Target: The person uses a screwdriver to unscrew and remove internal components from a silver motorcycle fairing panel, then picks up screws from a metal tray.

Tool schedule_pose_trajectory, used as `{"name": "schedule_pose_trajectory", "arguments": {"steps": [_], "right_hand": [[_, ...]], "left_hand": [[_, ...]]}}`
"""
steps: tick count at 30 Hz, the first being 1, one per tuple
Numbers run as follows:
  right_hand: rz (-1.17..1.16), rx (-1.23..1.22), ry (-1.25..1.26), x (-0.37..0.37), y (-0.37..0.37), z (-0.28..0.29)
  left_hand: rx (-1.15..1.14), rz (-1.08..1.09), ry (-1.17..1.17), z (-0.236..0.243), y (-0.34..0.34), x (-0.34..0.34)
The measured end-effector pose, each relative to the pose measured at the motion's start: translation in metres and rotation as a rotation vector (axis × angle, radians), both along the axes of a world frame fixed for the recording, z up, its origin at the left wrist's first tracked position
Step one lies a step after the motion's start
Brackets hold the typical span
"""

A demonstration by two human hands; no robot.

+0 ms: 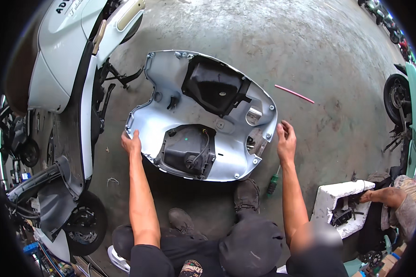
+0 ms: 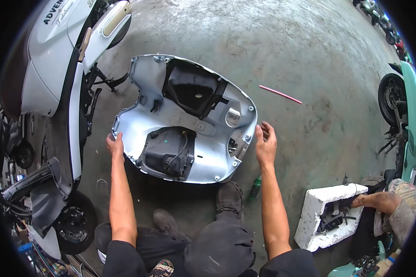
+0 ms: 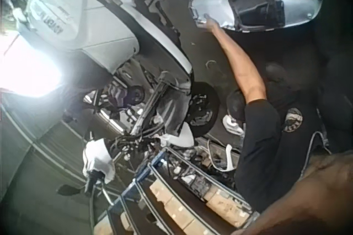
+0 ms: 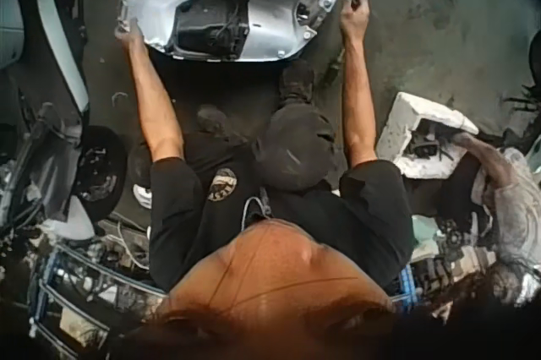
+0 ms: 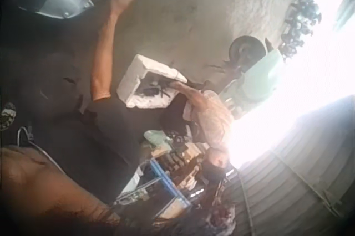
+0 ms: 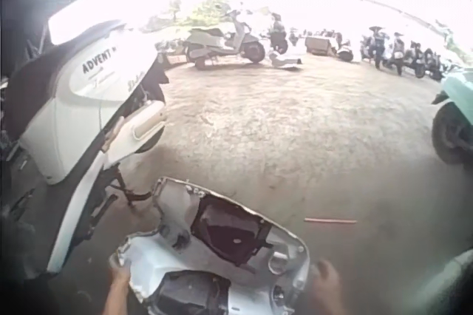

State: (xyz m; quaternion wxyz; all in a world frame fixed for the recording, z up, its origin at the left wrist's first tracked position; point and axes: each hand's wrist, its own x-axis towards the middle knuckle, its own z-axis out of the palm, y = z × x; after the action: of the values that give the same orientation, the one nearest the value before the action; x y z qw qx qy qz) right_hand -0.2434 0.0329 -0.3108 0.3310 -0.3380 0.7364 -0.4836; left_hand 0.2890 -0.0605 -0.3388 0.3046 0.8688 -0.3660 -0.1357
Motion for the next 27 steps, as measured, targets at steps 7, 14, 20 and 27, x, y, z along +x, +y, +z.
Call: {"name": "schedule_pose_trajectory", "arguments": {"steps": [7,14,20,27], "right_hand": [[0.015,0.136,0.021,-0.023,-0.085,-0.011],[-0.259,-0.241,-0.133,-0.023,-0.023,-0.005],[-0.169,-0.754,-0.049,-0.069,-0.040,0.143],[-0.183,-1.030,0.765,-0.050,-0.067,0.403]], "left_hand": [[-0.076,0.290,1.098,-0.027,0.010,-0.052],[-0.379,0.120,0.885,0.052,0.006,-0.080],[-0.629,-0.150,1.052,0.162,-0.010,-0.109],[-1.591,-0.414,-0.552,0.365,0.026,-0.169]]}}
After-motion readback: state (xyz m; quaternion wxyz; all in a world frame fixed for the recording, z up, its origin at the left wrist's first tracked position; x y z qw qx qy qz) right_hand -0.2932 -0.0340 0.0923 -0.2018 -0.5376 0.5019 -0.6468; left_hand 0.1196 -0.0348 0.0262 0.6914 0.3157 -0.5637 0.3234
